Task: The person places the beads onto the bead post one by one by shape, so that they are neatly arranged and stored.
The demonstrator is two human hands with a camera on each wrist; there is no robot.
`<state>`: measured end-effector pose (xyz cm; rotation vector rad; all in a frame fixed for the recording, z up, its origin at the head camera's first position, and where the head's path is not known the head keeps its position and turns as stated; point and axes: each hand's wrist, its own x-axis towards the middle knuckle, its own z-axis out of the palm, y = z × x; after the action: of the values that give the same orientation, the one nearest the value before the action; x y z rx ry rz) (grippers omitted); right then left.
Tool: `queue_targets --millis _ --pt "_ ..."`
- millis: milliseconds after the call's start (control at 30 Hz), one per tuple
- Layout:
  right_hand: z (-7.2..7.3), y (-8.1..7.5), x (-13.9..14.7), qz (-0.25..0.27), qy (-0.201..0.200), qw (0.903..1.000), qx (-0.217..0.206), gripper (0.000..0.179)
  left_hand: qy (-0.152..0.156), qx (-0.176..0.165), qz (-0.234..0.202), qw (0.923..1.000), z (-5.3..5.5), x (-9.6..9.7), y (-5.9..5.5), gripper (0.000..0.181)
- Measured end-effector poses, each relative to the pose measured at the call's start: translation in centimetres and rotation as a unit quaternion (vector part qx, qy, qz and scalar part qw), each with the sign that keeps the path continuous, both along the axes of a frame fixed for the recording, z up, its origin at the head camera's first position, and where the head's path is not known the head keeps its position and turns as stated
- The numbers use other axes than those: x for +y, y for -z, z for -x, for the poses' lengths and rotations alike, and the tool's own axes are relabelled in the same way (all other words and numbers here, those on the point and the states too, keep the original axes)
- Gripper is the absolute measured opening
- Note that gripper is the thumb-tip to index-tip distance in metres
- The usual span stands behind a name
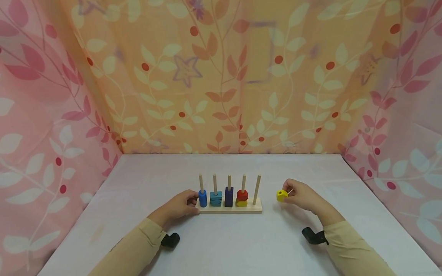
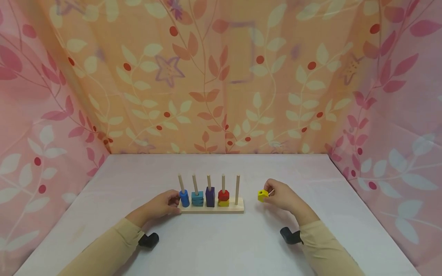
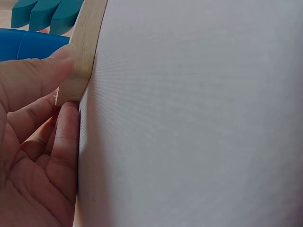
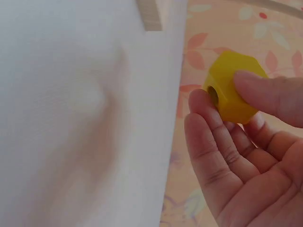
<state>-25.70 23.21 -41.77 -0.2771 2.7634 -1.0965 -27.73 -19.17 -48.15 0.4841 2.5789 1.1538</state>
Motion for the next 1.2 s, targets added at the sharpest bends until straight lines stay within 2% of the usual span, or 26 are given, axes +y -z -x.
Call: queue_targets --millis 200,367,667,767,900,1000,1200 --pt "0.1 -1.5 -0.6 0.047 -0.016 0.9988 -0.003 0.035 0.005 0.007 0.0 1.0 0.1 0.1 -0.1 0.04" --pt "0.1 -3.0 -1.4 0.076 -0.017 0.9969 0.009 0.03 0.004 -0.001 0.001 1.0 0.1 0.0 -0.2 0.042" --pt "1.0 -5.6 -2.7 0.104 -0.01 0.9919 0.072 0.029 0.007 0.007 0.004 0.9999 0.0 0.0 0.0 0.043" --pt "1.1 -6.3 -3.4 0.123 -0.005 0.9869 0.104 0.03 0.002 0.003 0.004 1.0 0.0 0.0 -0.1 0.043" --pt "0.9 -6.9 -4.6 0.172 -0.011 0.9761 0.131 0.03 0.002 0.004 -0.002 1.0 0.1 0.0 -0.2 0.041" --pt "0.7 -7.2 -5.6 0.194 -0.024 0.9721 0.13 0.028 0.007 0.008 -0.006 0.9999 0.0 0.1 -0.2 0.039" --pt "0.5 -7.2 -7.4 0.199 -0.049 0.9722 0.114 0.025 0.01 0.012 -0.007 0.9999 0.1 0.1 -0.1 0.04"
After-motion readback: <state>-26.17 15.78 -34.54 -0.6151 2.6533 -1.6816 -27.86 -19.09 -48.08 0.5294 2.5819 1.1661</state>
